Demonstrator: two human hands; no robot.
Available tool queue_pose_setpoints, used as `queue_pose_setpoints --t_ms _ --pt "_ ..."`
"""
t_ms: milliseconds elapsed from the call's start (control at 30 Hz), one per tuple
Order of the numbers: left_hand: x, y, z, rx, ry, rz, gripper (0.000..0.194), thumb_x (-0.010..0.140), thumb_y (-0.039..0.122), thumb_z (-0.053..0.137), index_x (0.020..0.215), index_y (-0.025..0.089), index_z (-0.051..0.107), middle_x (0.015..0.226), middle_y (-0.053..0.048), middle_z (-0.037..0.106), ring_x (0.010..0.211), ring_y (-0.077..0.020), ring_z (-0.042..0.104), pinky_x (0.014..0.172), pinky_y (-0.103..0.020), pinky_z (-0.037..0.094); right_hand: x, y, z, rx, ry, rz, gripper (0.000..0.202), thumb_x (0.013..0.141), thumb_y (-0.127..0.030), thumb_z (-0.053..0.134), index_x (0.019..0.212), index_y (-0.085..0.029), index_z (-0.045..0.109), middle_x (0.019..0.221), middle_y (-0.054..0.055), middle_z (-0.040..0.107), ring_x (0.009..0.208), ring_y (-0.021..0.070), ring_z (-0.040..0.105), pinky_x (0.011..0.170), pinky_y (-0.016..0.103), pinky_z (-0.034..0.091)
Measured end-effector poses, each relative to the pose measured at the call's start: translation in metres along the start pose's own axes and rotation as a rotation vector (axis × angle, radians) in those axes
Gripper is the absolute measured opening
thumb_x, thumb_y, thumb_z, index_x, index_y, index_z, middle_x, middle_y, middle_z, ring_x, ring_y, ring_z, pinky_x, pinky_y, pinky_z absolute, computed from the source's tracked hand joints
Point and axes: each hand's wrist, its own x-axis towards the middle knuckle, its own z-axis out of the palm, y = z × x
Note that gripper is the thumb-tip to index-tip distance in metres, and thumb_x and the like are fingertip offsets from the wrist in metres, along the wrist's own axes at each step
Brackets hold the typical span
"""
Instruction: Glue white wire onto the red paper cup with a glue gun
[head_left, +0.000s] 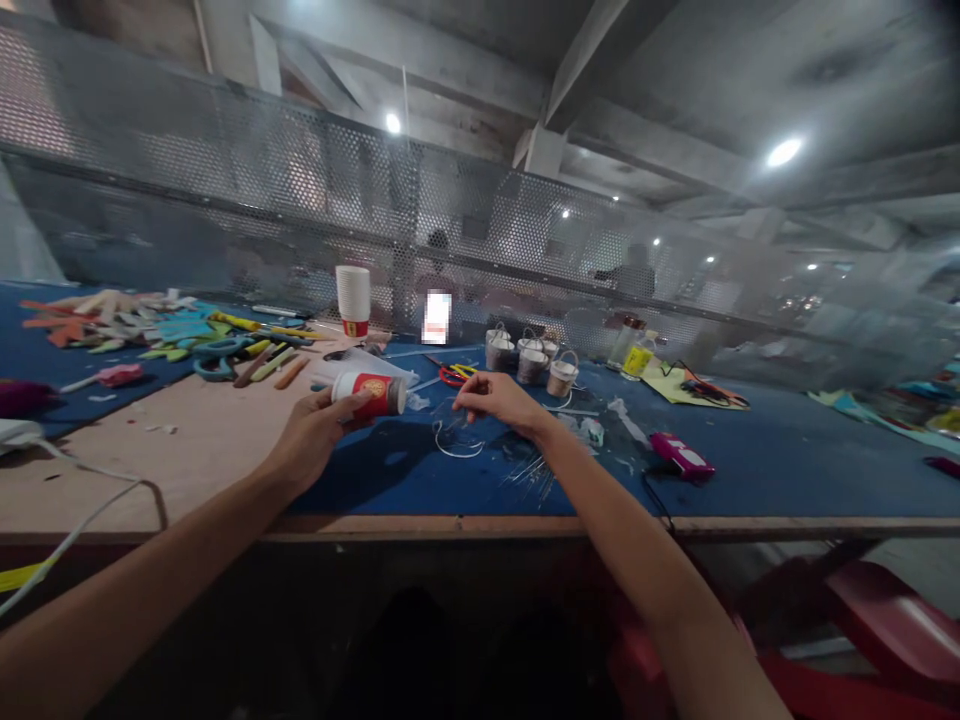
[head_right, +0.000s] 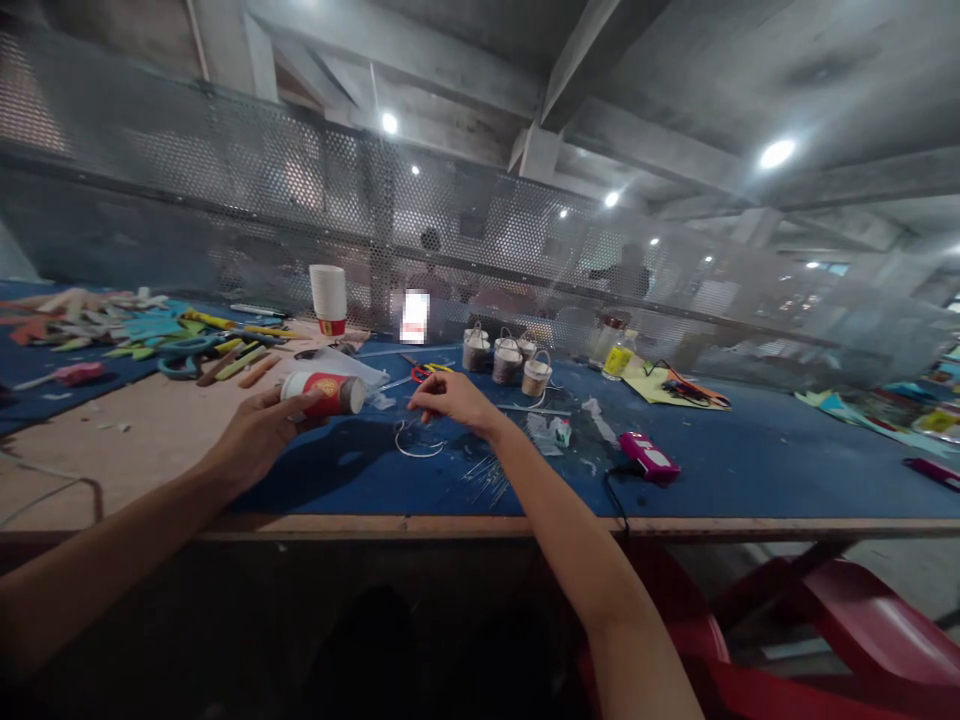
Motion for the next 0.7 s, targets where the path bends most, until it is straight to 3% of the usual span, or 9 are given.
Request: queue_pose_setpoints --t_ms 133,233,367,567,700 --pt "0.012 0.007 0.011 0.003 -0.035 0.058 0.025 0.066 0.029 0.083 0.088 0.021 0.074 0.091 -0.005 0.074 0.085 -0.0241 0.067 0.065 -0.031 0.058 -0.008 -0.013 -0.022 0.177 -0.014 0.030 0.028 0.079 -0.027 0.073 0.104 -0.016 0.068 0.098 0.009 0.072 0.078 0.0139 0.069 0.069 0.026 0.055" --pt "0.026 0.015 0.027 -0.032 -0.068 0.091 0.027 0.067 0.028 0.082 0.089 0.018 0.073 0.088 -0.004 0.074 0.080 -0.0209 0.067 0.064 -0.030 0.056 -0.011 -0.018 -0.032 0.221 -0.010 -0.005 0.022 0.079 -0.026 0.074 0.099 -0.017 0.072 0.096 0.007 0.072 0.082 0.0136 0.068 0.080 0.030 0.056" --pt "0.043 0.018 0.058 -0.031 -0.065 0.083 0.023 0.066 0.028 0.081 0.083 0.015 0.071 0.084 -0.005 0.073 0.078 -0.0206 0.067 0.064 -0.029 0.055 -0.008 -0.016 -0.044 0.250 0.054 -0.093 0.020 0.077 -0.032 0.078 0.091 -0.020 0.072 0.087 0.002 0.070 0.078 0.0117 0.065 0.082 0.029 0.055" --pt "0.060 0.002 0.104 -0.103 -0.129 0.035 0.023 0.064 0.025 0.082 0.083 0.016 0.072 0.084 -0.004 0.073 0.079 -0.0195 0.067 0.071 -0.031 0.055 -0.009 -0.015 -0.051 0.269 0.148 -0.221 0.023 0.075 -0.038 0.080 0.089 -0.021 0.072 0.081 -0.002 0.066 0.072 0.0091 0.060 0.076 0.025 0.053" --pt "0.063 -0.016 0.114 -0.174 -0.155 0.060 0.026 0.066 0.027 0.081 0.086 0.015 0.071 0.087 -0.005 0.073 0.084 -0.0213 0.067 0.074 -0.034 0.054 -0.025 -0.024 -0.059 0.292 0.207 -0.264 0.025 0.076 -0.039 0.080 0.093 -0.023 0.071 0.087 -0.001 0.066 0.078 0.0111 0.062 0.081 0.028 0.054"
